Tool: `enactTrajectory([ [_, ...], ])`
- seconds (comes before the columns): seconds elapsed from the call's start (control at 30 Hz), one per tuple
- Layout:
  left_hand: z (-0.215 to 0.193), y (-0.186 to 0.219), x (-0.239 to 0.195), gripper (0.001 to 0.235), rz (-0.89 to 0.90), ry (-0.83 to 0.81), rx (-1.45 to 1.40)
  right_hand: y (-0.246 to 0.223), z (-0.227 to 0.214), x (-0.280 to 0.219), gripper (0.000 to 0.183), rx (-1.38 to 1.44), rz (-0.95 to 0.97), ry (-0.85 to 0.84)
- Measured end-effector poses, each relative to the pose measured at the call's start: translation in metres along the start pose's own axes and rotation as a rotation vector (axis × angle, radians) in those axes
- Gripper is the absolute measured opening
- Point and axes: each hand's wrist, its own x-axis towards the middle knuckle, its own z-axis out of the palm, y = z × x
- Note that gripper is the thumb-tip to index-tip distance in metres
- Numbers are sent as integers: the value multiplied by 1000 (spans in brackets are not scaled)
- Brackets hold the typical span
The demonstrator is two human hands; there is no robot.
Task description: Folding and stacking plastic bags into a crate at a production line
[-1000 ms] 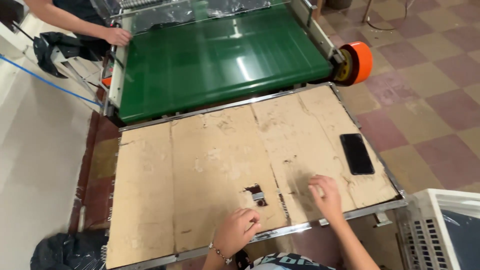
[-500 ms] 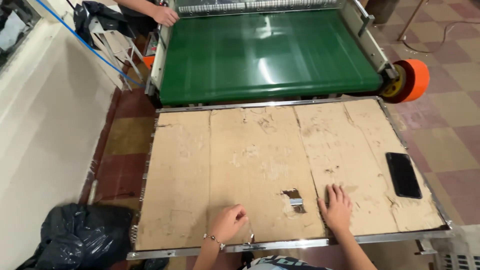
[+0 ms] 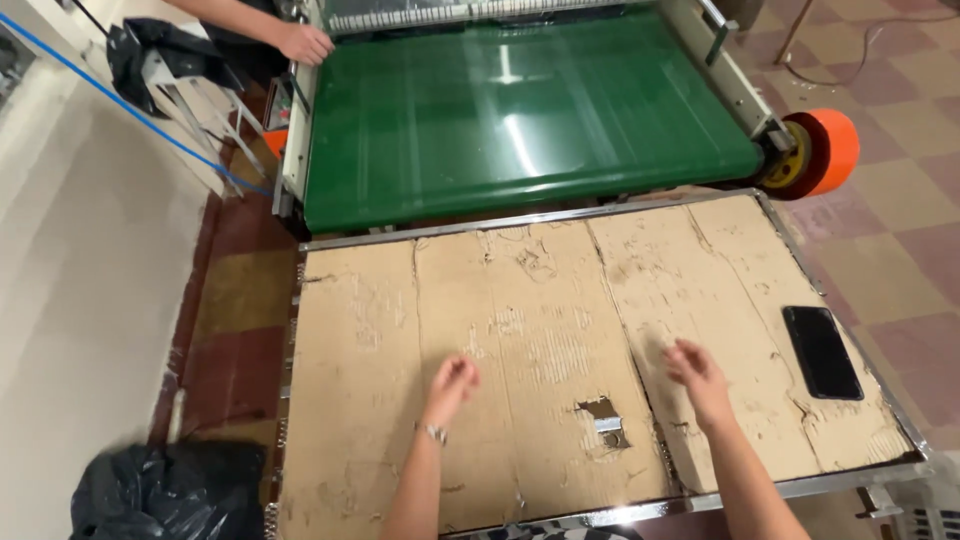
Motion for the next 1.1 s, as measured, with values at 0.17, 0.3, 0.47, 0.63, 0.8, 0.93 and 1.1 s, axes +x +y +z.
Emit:
enactTrajectory([
  [0.17, 6, -1, 91, 25, -174, 257, -320, 18, 21, 92, 31, 519, 121, -81],
  [0.3, 6, -3, 140, 25, -203, 277, -457, 61, 41, 153, 29, 650, 254, -126],
  [0.47, 3, 3, 190, 25, -223, 299, -456, 35, 68, 192, 35, 711, 378, -161],
  [0.63, 6, 30, 222, 30, -168, 328, -536, 33, 91, 246, 29, 867, 389, -186],
  [0.8, 4, 59, 242, 48, -124, 334, -672, 15, 115, 286, 42, 1040, 409, -181],
  [0.93, -14, 57, 260, 66, -18, 304, -848, 15, 129, 326, 76, 1189, 433, -217],
  [1.1, -19, 59, 223, 68, -94, 577, -1015, 39, 103, 315, 27, 937, 432, -175],
])
